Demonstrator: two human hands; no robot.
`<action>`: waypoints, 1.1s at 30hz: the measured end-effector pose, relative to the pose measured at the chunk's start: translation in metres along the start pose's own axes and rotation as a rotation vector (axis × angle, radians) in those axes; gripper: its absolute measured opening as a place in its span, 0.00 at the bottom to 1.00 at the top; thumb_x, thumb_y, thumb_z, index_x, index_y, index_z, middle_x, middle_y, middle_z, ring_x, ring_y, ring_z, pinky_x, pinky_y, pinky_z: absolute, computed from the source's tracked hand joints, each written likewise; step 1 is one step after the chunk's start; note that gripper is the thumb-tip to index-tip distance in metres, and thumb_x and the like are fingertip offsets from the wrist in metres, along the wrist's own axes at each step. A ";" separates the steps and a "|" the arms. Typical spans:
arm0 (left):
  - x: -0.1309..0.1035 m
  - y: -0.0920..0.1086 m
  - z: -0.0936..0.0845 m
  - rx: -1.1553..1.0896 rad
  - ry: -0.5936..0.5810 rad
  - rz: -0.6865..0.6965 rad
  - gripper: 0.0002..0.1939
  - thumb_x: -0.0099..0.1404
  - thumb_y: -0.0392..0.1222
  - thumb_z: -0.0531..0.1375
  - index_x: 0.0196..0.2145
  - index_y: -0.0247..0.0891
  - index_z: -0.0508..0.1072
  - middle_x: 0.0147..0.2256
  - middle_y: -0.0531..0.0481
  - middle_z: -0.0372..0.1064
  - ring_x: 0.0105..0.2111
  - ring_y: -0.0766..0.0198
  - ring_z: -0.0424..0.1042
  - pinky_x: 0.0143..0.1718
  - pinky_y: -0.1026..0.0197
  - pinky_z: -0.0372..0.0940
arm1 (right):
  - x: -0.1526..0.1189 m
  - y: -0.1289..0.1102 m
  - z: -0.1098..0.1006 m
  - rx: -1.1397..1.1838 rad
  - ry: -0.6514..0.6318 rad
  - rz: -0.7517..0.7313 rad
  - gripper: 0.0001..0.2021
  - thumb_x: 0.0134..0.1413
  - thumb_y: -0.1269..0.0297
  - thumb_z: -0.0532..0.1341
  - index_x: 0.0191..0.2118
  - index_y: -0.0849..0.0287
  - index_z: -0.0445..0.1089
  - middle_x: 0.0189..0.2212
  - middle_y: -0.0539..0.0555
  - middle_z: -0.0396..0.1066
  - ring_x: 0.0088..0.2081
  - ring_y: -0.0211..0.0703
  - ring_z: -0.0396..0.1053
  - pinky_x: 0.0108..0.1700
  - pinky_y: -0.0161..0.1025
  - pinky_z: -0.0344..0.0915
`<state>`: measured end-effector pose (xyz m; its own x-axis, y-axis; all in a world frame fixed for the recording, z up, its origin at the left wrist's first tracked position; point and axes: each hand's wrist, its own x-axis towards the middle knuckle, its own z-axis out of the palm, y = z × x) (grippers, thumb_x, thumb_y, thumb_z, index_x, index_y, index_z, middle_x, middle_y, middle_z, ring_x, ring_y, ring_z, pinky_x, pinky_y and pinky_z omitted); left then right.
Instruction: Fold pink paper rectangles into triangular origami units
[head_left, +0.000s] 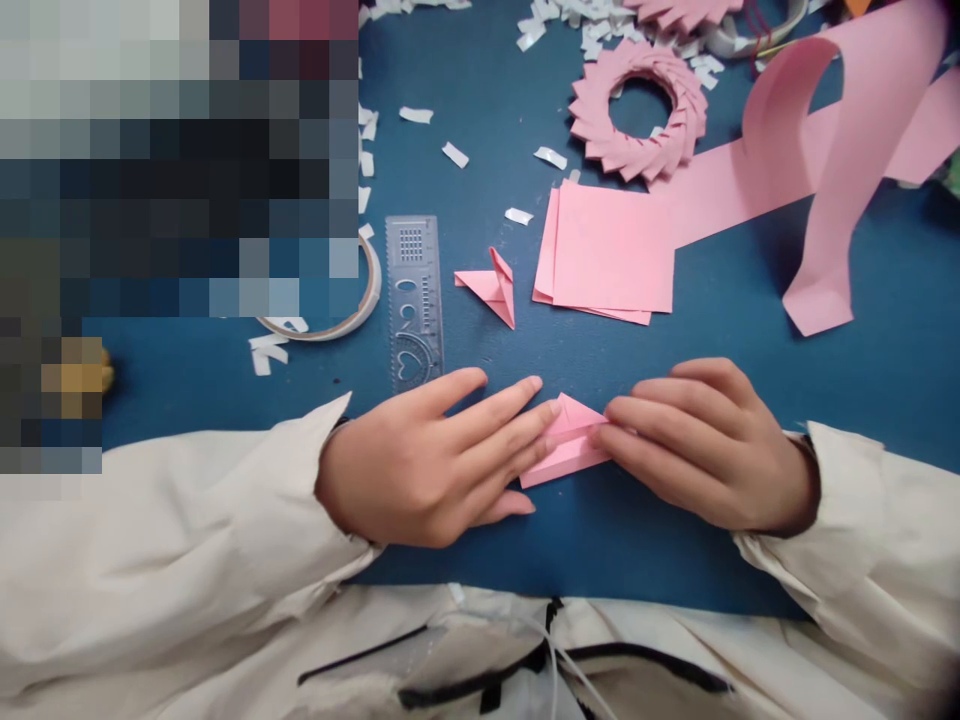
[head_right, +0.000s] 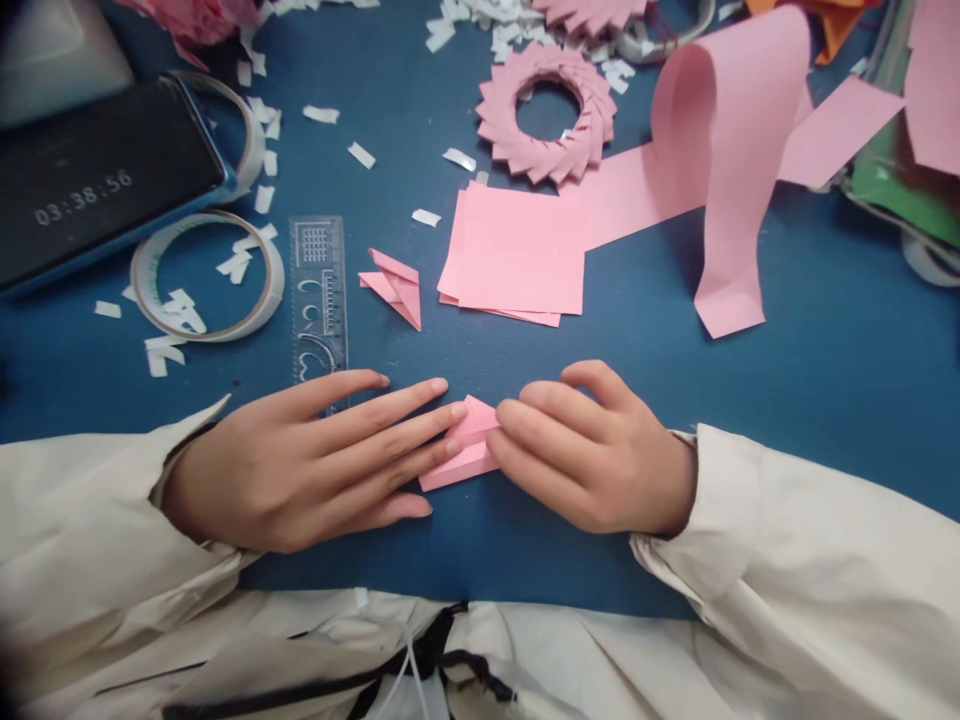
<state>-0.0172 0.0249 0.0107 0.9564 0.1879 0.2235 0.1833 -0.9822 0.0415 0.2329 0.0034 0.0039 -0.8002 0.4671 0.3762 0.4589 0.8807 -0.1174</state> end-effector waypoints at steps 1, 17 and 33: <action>0.000 0.000 0.000 0.002 -0.003 -0.002 0.17 0.67 0.46 0.53 0.45 0.31 0.70 0.49 0.44 0.67 0.50 0.53 0.66 0.42 0.53 0.64 | 0.001 0.000 -0.001 0.001 0.000 -0.051 0.05 0.56 0.74 0.54 0.37 0.65 0.67 0.35 0.55 0.70 0.37 0.42 0.65 0.37 0.44 0.61; -0.004 0.001 -0.002 0.046 0.132 0.007 0.15 0.65 0.29 0.46 0.38 0.30 0.73 0.40 0.46 0.71 0.41 0.59 0.69 0.38 0.54 0.64 | 0.002 -0.004 0.000 -0.086 0.021 -0.096 0.03 0.49 0.75 0.62 0.33 0.67 0.69 0.32 0.55 0.69 0.32 0.40 0.64 0.30 0.43 0.62; 0.004 0.025 0.002 -0.016 -0.035 -0.159 0.17 0.67 0.38 0.53 0.51 0.27 0.65 0.51 0.41 0.63 0.53 0.53 0.63 0.49 0.54 0.62 | 0.001 -0.024 -0.004 -0.213 -0.082 -0.202 0.12 0.51 0.66 0.62 0.35 0.74 0.70 0.20 0.53 0.65 0.18 0.35 0.58 0.19 0.38 0.50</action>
<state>-0.0079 0.0010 0.0105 0.9229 0.3411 0.1787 0.3301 -0.9398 0.0888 0.2231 -0.0178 0.0107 -0.9080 0.2970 0.2955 0.3514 0.9240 0.1509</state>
